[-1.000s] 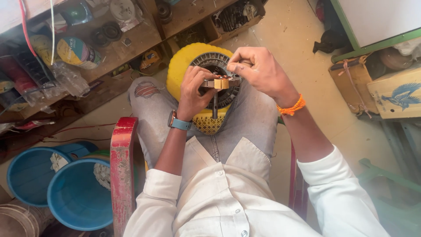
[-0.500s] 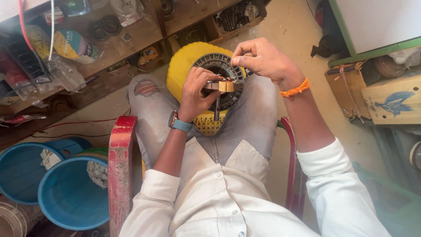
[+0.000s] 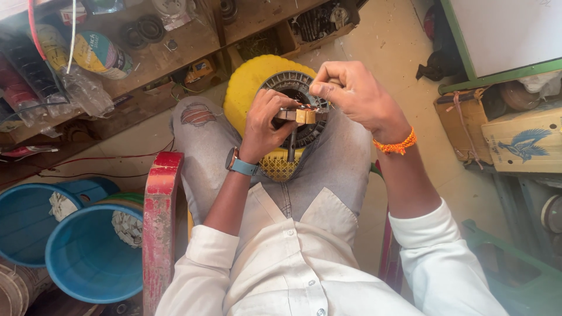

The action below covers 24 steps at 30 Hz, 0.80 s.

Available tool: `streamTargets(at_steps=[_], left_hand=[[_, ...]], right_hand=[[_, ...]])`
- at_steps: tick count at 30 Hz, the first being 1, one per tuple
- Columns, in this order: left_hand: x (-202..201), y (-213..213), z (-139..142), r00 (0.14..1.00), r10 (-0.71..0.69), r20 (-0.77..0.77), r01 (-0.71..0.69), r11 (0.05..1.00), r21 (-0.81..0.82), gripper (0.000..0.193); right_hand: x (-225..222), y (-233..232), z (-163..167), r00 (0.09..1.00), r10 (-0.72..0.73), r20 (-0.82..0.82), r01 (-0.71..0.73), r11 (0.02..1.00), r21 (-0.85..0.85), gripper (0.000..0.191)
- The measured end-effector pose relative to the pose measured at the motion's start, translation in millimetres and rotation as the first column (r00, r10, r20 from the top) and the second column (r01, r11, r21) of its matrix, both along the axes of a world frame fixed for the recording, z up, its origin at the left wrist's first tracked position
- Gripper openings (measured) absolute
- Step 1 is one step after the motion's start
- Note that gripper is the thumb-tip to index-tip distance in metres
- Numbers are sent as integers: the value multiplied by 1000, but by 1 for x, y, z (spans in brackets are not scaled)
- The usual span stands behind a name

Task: The person sits on a chair with an electric motor armature on their lap and fits copper winding segments around the rotor by hand, pressing and adjusting each piece into place. They briefly use a screwdriver on the assembly and continue seating the windings, working on the motor held between their legs.

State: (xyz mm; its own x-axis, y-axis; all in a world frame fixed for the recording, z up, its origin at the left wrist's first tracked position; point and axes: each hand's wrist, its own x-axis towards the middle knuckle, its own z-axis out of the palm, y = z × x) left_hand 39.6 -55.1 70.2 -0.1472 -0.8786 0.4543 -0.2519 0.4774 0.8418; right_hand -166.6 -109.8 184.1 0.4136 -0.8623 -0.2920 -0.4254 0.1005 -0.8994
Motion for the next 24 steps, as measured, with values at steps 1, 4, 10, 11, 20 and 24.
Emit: streamTargets(at_steps=[1,4,10,11,20,24], left_hand=[[0,0,0,1000,0,1,0,1000,-2,36],[-2,0,1,1000,4,0,-4,1000,-7,36],[-1,1,8,1000,-14,13,14,1000,0,39],[2,1,8,999,-39,21,39,999,-12,41],[22,-46,-3,743,-234,-627,605,635,480,73],[28,-71,-9,575,-464,-674,810,442,386,36]], right_hand=[[-1,-1,-3,999,-18,-39,17,999,-27,20],[-2,-11,-21,986,-63,-153,38,986,-161,19],[19,-47,-73,961,-82,-263,-91,806,-585,14],[22,-50,-78,958,-77,-277,-105,803,-587,13],[27,-40,-45,981,-53,-185,-88,728,-679,14],[23,-8,-7,986,-51,-159,-72,728,-682,13]])
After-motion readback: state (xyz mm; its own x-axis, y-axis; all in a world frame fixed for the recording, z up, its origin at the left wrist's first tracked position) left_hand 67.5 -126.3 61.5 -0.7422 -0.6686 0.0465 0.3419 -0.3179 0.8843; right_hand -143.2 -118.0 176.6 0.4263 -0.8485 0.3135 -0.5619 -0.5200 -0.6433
